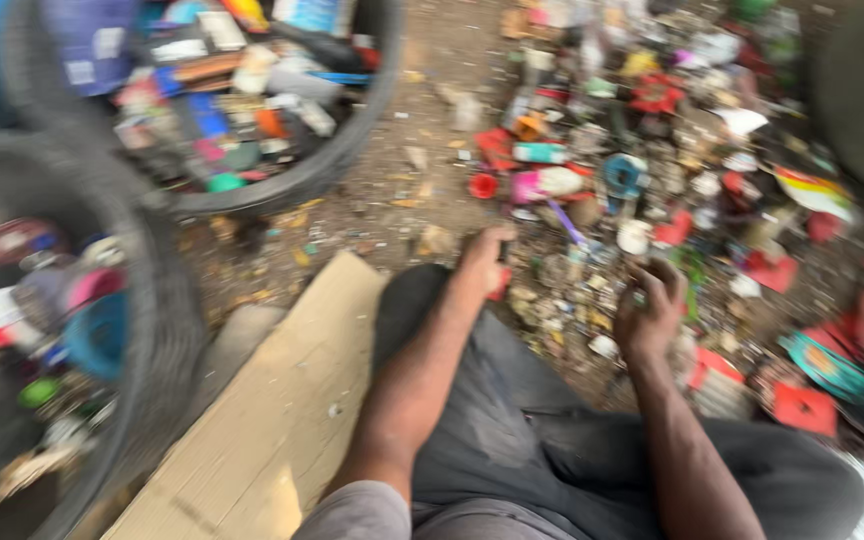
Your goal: The person sits on a piece of cardboard and sorts through a pile of mixed waste on the ground. They pick up various plastic items, examine them, and place selected pieces into a nearby blue crate or a large black bin.
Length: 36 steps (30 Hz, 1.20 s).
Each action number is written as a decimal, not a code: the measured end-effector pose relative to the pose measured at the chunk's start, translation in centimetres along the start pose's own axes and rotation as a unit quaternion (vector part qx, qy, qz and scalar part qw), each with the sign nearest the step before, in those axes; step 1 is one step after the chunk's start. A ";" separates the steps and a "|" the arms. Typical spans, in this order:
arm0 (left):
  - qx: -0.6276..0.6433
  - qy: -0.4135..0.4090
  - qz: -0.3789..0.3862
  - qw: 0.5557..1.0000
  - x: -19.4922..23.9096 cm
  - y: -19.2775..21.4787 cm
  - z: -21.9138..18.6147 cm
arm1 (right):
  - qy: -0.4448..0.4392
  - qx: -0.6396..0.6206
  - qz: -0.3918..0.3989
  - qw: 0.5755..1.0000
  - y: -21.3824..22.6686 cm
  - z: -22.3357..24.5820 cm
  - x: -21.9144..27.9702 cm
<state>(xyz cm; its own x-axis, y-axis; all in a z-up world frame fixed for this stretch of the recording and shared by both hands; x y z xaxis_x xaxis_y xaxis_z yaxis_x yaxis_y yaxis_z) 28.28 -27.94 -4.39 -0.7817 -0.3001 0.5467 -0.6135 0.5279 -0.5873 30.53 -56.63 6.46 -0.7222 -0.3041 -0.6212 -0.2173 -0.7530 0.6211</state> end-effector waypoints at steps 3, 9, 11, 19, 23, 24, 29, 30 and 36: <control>-0.051 -0.076 0.041 0.995 -3.2 1.6 1.3 | -0.243 0.118 0.234 0.934 -2.4 -4.7 1.1; -0.084 -0.068 -0.035 0.994 -4.9 2.6 1.3 | -0.128 0.048 0.335 0.932 -8.9 -0.3 0.1; -0.061 0.011 -0.069 0.996 -4.5 2.5 1.5 | -0.116 0.094 0.419 0.896 -11.9 1.3 -0.2; -0.109 -0.009 -0.082 0.991 -1.4 0.8 -1.6 | -0.419 -0.054 0.281 0.862 -7.8 -3.0 0.2; -0.165 -0.014 -0.013 0.986 -0.9 -1.4 -1.5 | -0.514 -0.344 0.143 0.772 -7.2 -5.1 0.9; -0.170 -0.008 -0.003 0.985 -0.8 -1.7 -1.4 | -0.545 -0.429 0.135 0.708 -8.1 -5.0 1.4; -0.243 0.005 0.044 0.969 -0.1 -2.7 -1.1 | -0.584 -0.549 0.141 0.582 -11.3 -3.3 2.7; -0.250 0.009 0.055 0.966 0.0 -2.9 -1.0 | -0.584 -0.561 0.136 0.570 -11.8 -3.1 2.8; -0.276 0.024 0.048 0.960 0.1 -3.1 -0.8 | -0.496 -0.310 0.193 0.788 -9.3 -5.2 1.5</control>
<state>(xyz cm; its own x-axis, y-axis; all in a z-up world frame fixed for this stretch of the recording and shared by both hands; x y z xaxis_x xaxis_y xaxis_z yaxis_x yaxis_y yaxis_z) 30.19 -28.96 -2.03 -0.8175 -0.1984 0.5406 -0.3747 0.8961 -0.2377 34.85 -53.12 -2.72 -0.8811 -0.2056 0.4259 0.2841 -0.9501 0.1290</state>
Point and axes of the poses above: each hand's wrist, its own x-axis away from the middle knuckle, its own y-axis out of the back of the hand, z = x × y, the point moved 7 cm from there along -x, towards the middle knuckle, and after that the axes turned 3 degrees about z, right-handed, at the moved point
